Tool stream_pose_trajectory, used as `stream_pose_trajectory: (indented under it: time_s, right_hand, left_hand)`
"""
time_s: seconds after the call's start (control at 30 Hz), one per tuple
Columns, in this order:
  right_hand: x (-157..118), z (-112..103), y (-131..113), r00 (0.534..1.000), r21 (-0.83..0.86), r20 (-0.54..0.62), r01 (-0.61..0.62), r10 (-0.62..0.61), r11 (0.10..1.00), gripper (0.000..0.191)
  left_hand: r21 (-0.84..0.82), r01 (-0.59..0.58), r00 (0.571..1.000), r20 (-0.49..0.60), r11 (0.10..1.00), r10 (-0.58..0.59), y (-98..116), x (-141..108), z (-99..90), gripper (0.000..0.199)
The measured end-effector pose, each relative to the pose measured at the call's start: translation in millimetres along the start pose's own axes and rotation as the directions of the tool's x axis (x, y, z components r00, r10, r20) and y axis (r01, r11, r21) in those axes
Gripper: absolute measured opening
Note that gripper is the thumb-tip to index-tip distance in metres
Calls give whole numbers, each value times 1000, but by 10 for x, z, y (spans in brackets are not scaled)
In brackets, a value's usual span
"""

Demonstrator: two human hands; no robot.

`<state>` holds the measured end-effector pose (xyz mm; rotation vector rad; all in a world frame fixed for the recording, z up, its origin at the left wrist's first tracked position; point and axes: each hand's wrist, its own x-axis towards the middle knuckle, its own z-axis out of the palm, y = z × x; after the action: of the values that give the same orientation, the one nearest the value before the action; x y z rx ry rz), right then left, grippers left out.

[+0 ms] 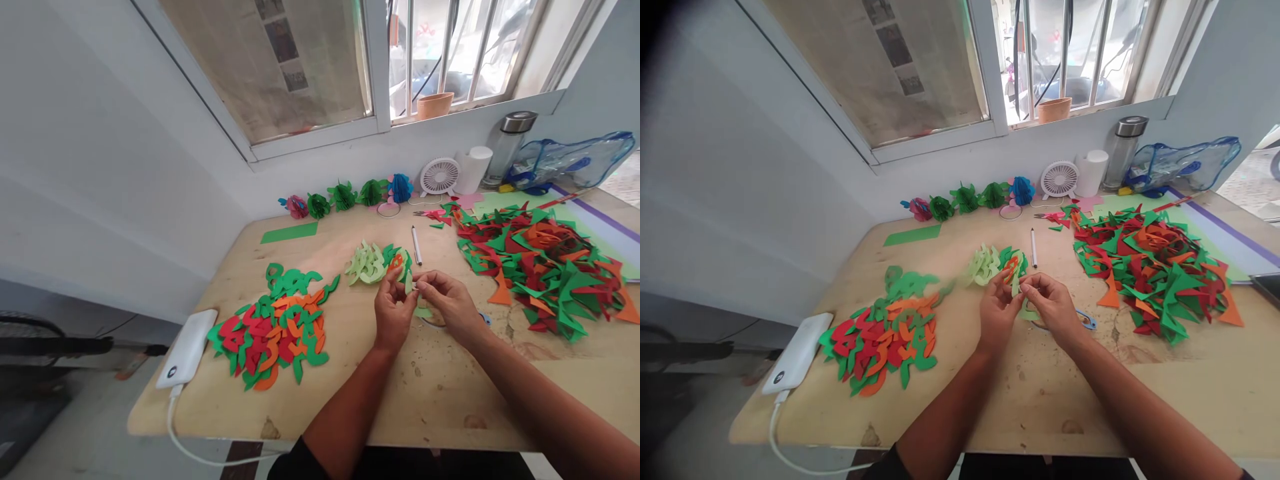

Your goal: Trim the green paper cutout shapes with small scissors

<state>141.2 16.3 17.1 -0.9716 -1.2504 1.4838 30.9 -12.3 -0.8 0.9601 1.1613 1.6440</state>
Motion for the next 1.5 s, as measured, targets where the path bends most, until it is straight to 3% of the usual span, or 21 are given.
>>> stream_pose_trajectory:
  time_s: [0.17,0.4,0.57,0.7,0.83,0.97,1.03,1.1,1.17,1.27,1.37,1.5]
  right_hand:
    - [4,22,7,1000,26,-1,-11,11,1000,26]
    - [4,22,-13,997,0,-73,-27,27,1000,28]
    - [-7,14,-39,977,160,-123,-152,173,975,29]
    - [-18,10,-70,982,313,-30,-170,189,934,26]
    - [-30,4,-112,981,375,40,-188,187,908,24]
    - [-39,-12,-146,966,401,120,-257,228,879,24]
    - [-45,-21,-154,963,393,145,-265,225,881,25]
    - [-50,-29,-155,959,369,166,-275,228,888,25]
    - [-53,-34,-150,955,345,181,-286,235,894,26]
    - [-43,-38,-140,960,316,171,-267,222,911,27]
    - [-17,-42,-129,978,287,120,-201,173,937,26]
    - [14,-52,-102,989,273,60,-146,135,951,23]
  left_hand:
    - [116,-9,1000,30,993,5,0,-28,11,48]
    - [151,-15,998,57,988,7,4,-39,14,46]
    - [51,68,996,-59,996,-65,96,7,-12,18]
    - [-115,225,974,29,967,-224,141,12,18,20]
    - [-272,380,915,251,884,-316,93,-13,33,20]
    - [-337,536,798,501,774,-334,83,-16,1,26]
    - [-337,596,739,585,729,-334,106,-15,-16,30]
    - [-343,627,709,623,699,-331,130,-19,-28,29]
    - [-352,632,713,614,690,-340,144,-23,-32,25]
    - [-336,609,754,528,718,-392,156,-20,-28,26]
    - [-291,540,830,338,790,-443,191,-6,-10,29]
    - [-210,424,905,139,881,-402,259,14,24,29]
